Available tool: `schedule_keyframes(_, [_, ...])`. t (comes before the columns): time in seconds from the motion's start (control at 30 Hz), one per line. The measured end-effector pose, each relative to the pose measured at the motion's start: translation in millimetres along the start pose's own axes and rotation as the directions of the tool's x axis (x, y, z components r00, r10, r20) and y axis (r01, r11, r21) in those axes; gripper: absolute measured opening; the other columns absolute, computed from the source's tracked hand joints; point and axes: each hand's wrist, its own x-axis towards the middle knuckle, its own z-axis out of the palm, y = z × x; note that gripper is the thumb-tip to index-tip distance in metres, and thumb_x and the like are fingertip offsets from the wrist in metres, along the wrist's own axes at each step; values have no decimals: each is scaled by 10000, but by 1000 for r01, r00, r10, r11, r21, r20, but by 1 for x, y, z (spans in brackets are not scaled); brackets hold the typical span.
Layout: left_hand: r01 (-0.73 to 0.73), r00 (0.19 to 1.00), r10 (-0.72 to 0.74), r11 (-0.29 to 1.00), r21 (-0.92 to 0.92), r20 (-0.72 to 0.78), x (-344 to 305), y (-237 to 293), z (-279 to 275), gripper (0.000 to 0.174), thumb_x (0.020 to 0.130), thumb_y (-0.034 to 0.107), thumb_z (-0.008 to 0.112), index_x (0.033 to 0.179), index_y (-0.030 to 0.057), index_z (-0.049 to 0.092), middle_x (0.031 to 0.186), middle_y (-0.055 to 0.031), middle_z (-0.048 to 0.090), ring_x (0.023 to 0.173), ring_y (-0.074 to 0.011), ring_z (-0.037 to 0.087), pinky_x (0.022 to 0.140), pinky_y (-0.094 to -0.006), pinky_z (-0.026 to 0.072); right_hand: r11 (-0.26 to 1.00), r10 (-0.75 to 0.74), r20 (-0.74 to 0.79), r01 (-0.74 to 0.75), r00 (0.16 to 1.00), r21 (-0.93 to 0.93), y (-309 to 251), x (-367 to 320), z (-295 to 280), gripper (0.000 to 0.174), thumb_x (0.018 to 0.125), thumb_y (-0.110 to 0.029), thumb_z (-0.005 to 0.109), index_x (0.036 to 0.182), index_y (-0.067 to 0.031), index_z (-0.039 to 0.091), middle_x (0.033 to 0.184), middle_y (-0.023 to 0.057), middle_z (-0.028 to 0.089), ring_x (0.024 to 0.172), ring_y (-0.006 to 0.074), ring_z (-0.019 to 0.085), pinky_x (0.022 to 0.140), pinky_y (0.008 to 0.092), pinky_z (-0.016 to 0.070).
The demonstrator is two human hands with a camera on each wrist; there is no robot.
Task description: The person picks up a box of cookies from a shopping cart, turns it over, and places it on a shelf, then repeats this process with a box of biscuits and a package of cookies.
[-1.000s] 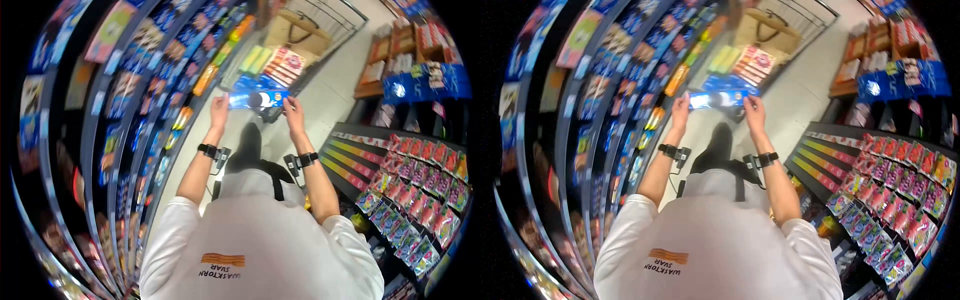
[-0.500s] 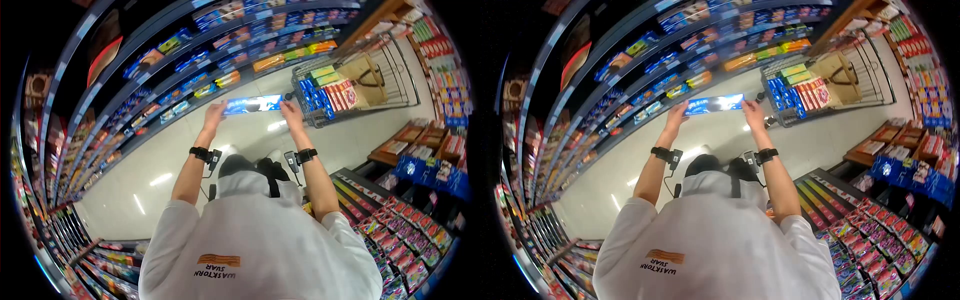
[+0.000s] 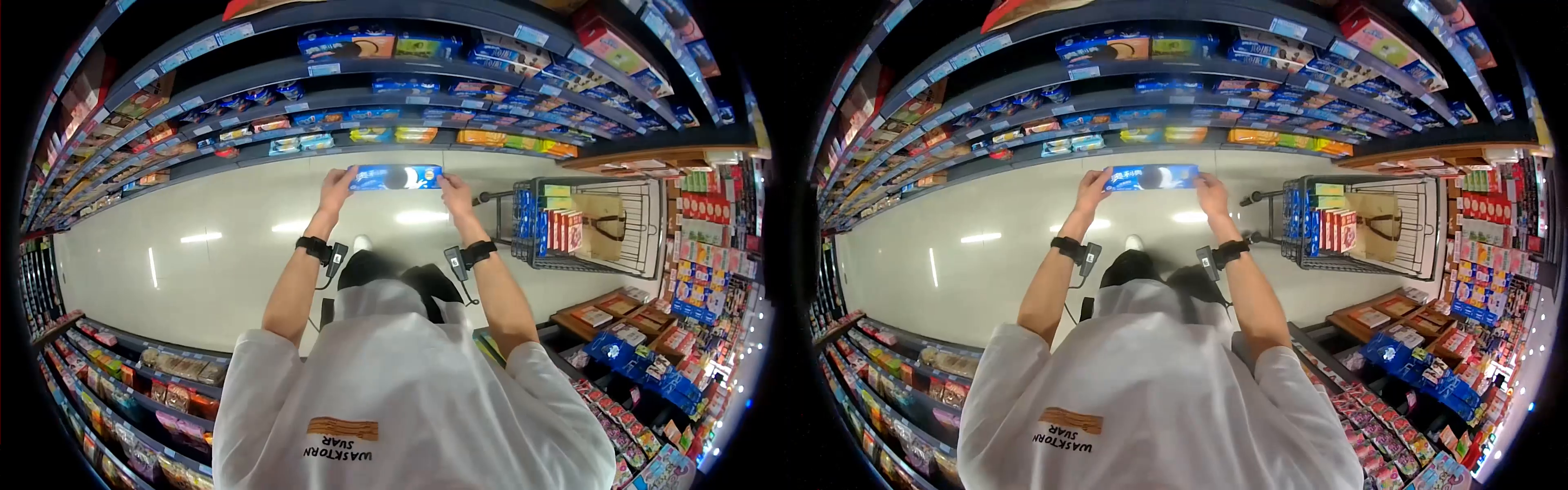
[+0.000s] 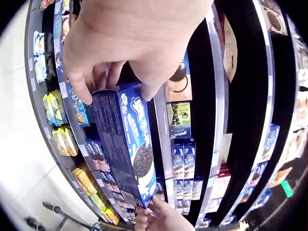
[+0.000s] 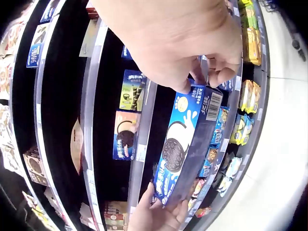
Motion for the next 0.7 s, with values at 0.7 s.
schedule_keyframes(0.7, [-145, 980, 149, 989, 39, -135, 138, 37, 74, 327, 912, 210, 633, 1208, 77, 591, 1077, -29, 630, 985, -125, 565, 867, -273, 431, 969, 108, 117, -131, 987, 208, -59, 149, 0, 445, 903, -291, 635, 1274, -56, 569, 985, 20, 643, 802, 116, 602, 716, 262, 497])
